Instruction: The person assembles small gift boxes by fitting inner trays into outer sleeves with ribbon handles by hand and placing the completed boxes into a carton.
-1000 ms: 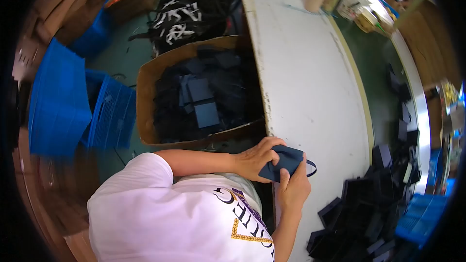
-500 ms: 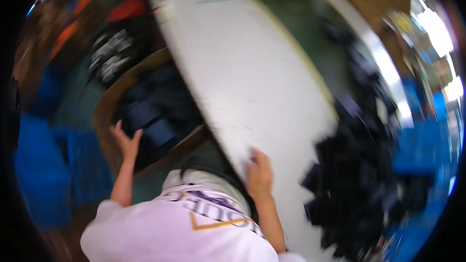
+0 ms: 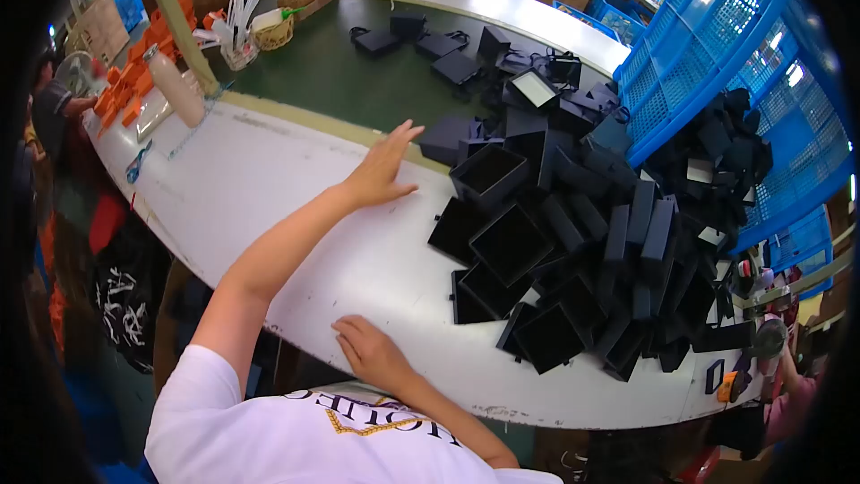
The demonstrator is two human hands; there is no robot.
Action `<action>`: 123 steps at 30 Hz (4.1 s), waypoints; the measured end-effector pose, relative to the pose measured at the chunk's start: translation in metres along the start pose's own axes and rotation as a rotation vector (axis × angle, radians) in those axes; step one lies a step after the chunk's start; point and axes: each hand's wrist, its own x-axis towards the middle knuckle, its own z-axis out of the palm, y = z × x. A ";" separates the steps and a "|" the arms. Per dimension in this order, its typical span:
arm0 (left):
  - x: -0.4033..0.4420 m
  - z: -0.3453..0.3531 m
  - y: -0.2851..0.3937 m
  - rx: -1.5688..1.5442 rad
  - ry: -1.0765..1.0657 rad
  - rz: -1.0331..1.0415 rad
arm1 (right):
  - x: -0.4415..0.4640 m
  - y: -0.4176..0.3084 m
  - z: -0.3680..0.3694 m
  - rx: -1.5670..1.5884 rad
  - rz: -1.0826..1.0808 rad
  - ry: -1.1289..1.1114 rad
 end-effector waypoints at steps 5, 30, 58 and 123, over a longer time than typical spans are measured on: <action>0.106 0.020 -0.011 0.146 -0.357 -0.088 | -0.001 0.014 -0.001 0.096 0.058 0.023; -0.216 -0.069 0.065 -0.156 0.030 -0.466 | -0.018 0.001 0.018 -0.460 -0.272 0.031; -0.273 -0.049 0.139 0.035 0.023 -0.489 | 0.001 0.005 -0.104 -0.774 -0.195 0.534; -0.508 -0.046 0.165 0.295 1.041 -0.989 | 0.028 -0.062 0.075 0.340 -0.065 -0.366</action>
